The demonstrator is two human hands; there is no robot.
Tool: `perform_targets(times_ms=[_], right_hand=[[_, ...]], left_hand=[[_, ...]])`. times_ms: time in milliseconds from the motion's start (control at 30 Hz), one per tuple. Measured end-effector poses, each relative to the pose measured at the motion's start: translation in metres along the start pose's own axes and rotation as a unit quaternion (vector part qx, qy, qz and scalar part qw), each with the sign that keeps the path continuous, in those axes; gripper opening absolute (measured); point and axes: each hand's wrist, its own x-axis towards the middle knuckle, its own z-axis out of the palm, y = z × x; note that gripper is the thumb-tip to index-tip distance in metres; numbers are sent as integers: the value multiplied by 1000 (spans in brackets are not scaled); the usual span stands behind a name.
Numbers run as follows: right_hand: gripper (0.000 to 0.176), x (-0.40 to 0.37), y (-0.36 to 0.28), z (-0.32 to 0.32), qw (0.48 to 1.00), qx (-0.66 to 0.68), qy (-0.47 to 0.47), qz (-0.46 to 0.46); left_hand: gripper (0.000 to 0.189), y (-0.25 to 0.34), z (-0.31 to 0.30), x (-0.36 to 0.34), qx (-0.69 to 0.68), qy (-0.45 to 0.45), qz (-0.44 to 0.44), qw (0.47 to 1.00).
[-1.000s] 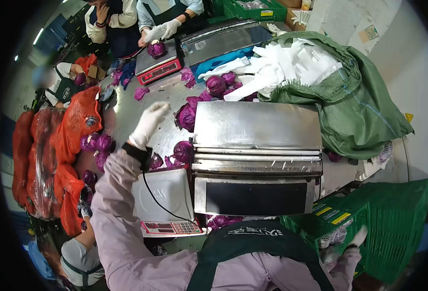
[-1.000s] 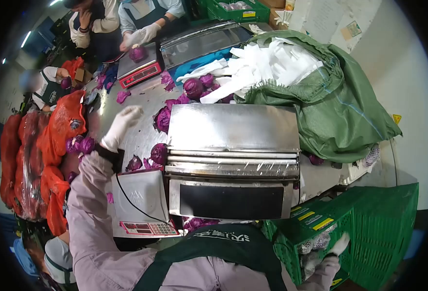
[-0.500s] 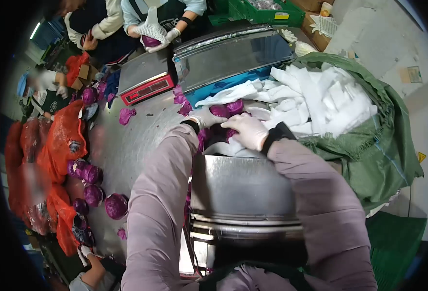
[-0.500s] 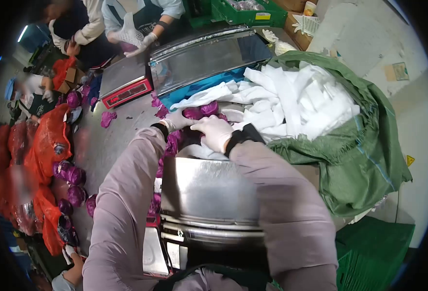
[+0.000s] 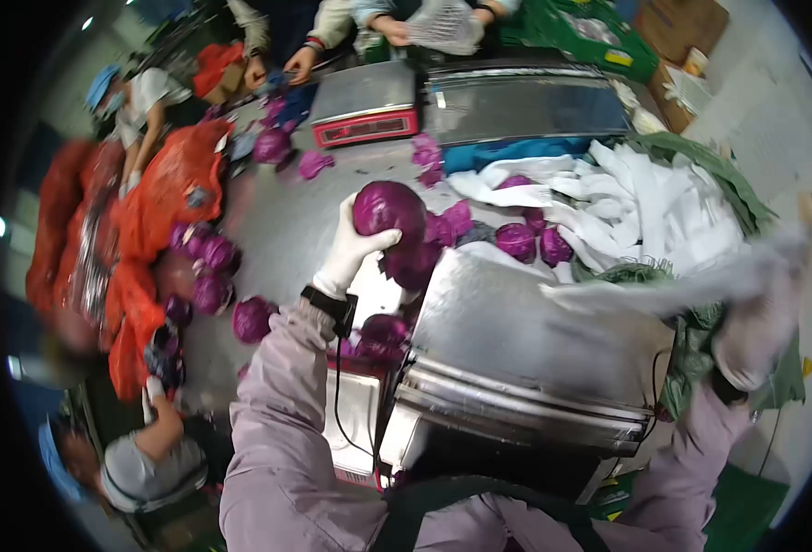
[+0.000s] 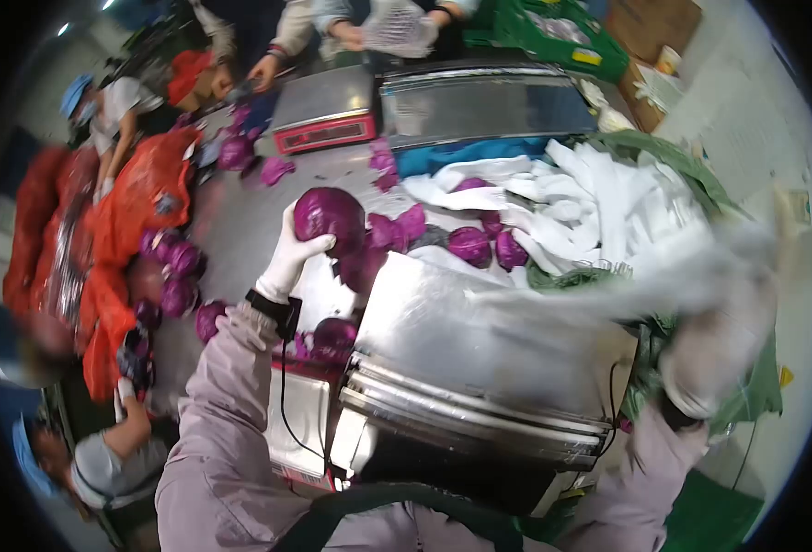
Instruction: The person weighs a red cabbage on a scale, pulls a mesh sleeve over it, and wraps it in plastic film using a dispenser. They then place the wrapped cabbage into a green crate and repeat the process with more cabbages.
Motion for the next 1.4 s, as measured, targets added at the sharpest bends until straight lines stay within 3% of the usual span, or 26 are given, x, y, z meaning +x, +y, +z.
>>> perform_targets(times_ms=[33, 67, 100, 133, 167, 300, 367, 433, 500, 567, 633, 700, 767, 833, 867, 900, 933, 967, 1033, 1067, 1133, 1167, 1233, 1300, 1367, 1400], right_hand=[[42, -4, -7, -61, 950, 205, 214, 95], [42, -6, -28, -78, 966, 15, 239, 99], [43, -11, -48, -88, 946, -177, 255, 95], [40, -35, -56, -106, 981, 114, 110, 114], [38, -63, -59, -121, 909, 394, -43, 131], [39, -168, -38, -116, 778, 541, 12, 319], [34, -211, -42, -89, 780, 455, -30, 429], [26, -263, -52, -48, 742, 471, -15, 477], [21, -300, -33, -44, 798, 297, -120, 511], [17, -325, -73, 0, 877, 39, -177, 445], [15, -335, -83, 13, 893, 65, -221, 387], [11, -343, -92, 23, 928, -16, -256, 270], [10, -347, -112, 37, 927, 31, -229, 297], [9, -346, -119, 49, 920, 76, -201, 326], [8, -345, -118, 55, 908, 61, -195, 366], [8, -346, -117, 61, 892, 45, -191, 407], [6, -352, -117, 67, 895, 11, -229, 383], [7, -360, -121, 77, 914, -58, -333, 223], [11, -367, -109, 88, 894, -139, -425, 16], [16, -372, -111, 94, 910, -43, -381, 156], [17, -377, -113, 101, 918, -16, -347, 193], [18, -379, -114, 105, 923, 11, -306, 231], [18, -376, -114, 112, 931, 15, -264, 251], [23, -370, -103, 108, 829, 208, -267, 445], [28, -381, -95, 103, 820, 215, -308, 431], [30, -383, -86, 98, 723, 215, -357, 552]], left_hand=[[85, 6, -16, -36, -21, 35, 1, 999], [84, 6, -30, -74, -21, 72, 6, 997], [86, 17, -38, -114, -8, 113, -1, 994], [87, 16, -47, -152, 12, 155, -27, 988], [89, 12, -56, -189, 31, 197, -56, 978], [97, -9, -74, -316, 202, 298, -97, 928], [105, -22, -77, -361, 318, 296, -147, 889], [102, -30, -78, -387, 245, 319, -191, 895], [102, -16, -76, -396, 201, 325, -198, 902], [106, -40, -81, -402, 299, 350, -135, 877], [113, -12, -71, -406, 202, 338, -140, 908], [114, -29, -77, -412, 273, 344, -81, 895], [106, -36, -75, -421, 374, 358, -47, 855], [99, -12, -58, -427, 340, 337, 22, 877], [91, 19, -43, -426, 153, 245, 46, 956], [83, 53, -26, -426, -43, 144, 67, 986], [76, 78, -6, -436, -88, 89, 27, 992], [69, 91, 11, -444, -132, 33, -11, 991], [59, 81, 27, -441, 41, -38, 186, 981], [49, 79, 36, -446, -14, -58, 137, 989], [23, 84, 41, -453, -94, -70, 64, 991], [17, 81, 38, -457, -137, -63, 45, 988], [16, 77, 30, -464, -93, -26, 84, 992], [15, 73, 27, -471, -146, -17, 61, 987], [15, 73, 22, -474, -199, -8, 40, 979], [15, 75, 17, -474, -265, -17, 0, 964]])
